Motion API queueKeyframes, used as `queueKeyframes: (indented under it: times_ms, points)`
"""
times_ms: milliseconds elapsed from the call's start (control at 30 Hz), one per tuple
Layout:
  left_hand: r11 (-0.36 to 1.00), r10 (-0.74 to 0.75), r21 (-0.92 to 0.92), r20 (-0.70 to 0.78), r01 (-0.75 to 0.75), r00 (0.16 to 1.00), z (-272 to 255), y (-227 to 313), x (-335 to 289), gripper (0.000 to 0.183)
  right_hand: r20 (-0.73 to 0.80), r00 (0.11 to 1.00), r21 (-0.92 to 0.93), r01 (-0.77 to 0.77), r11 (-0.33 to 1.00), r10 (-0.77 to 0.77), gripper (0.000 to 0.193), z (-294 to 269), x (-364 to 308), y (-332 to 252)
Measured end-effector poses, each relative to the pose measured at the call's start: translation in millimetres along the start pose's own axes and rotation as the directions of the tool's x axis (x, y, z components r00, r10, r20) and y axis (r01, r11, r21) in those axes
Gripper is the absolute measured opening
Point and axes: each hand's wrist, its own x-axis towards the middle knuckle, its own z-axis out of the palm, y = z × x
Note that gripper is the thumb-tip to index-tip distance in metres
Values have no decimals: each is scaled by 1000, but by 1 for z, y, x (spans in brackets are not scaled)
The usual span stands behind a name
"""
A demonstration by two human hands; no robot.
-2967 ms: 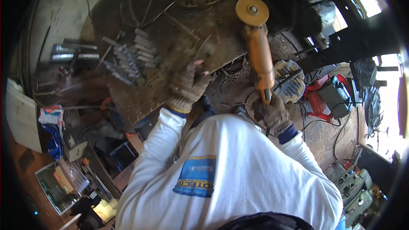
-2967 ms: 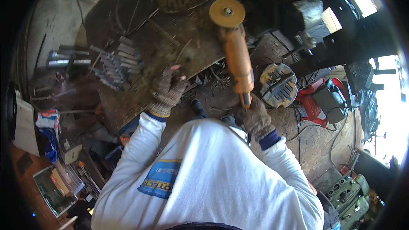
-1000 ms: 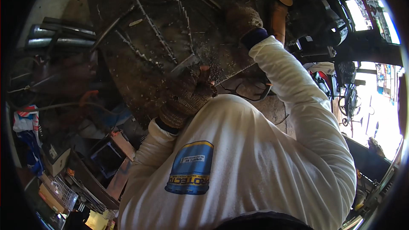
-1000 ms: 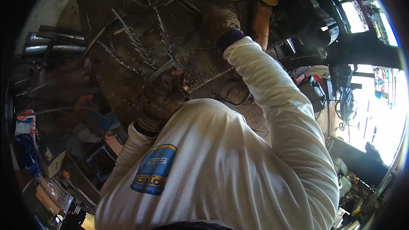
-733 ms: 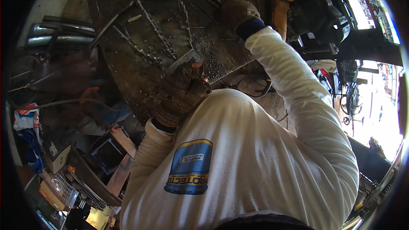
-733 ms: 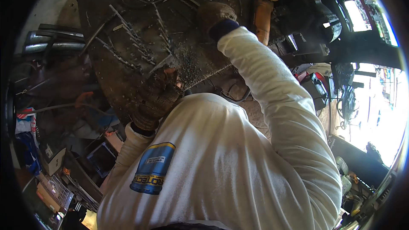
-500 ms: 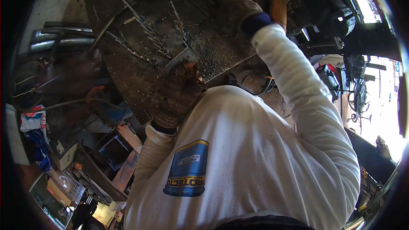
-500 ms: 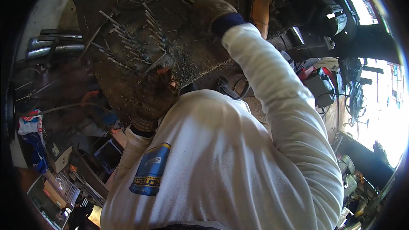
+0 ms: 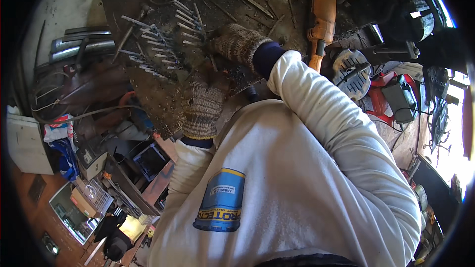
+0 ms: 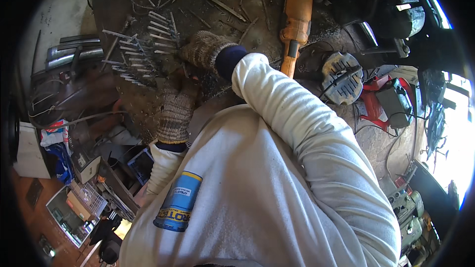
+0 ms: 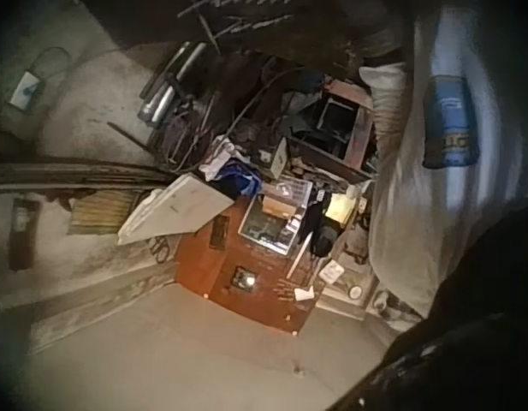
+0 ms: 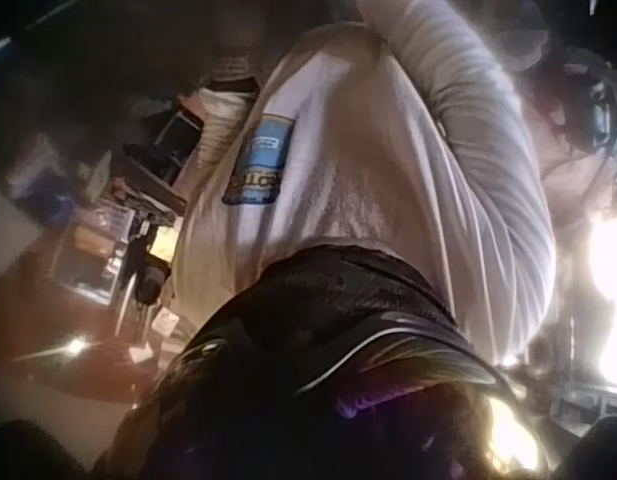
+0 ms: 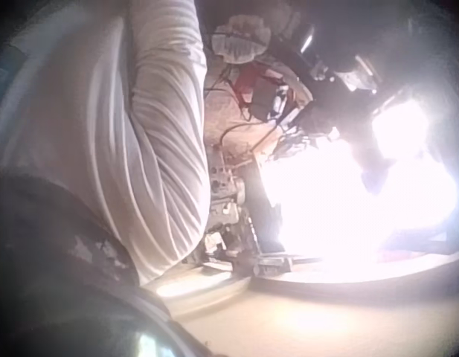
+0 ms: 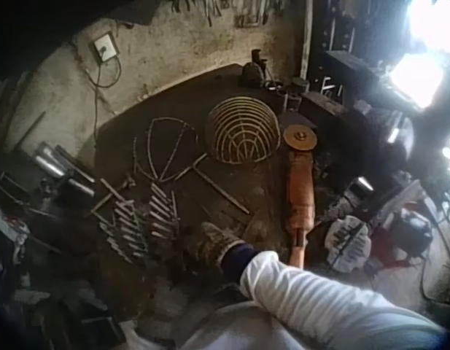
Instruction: The person uses an angle grinder to smooth the edges of a metal frame, then places the piece in a vice to tighten a component, and finally welds metal rods onto a circular metal structure.
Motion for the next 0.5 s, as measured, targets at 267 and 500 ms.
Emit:
queueKeyframes:
  times_ms: [267,500]
  points:
    - [934,-161,-323,8,155,987,-13,48,-5,32,-129,891,-385,359,850,-435,30,27,13,26]
    - [959,283,-7,4,-283,959,-15,23,-37,43,-192,977,306,-34,952,97,26,6,-52,-44]
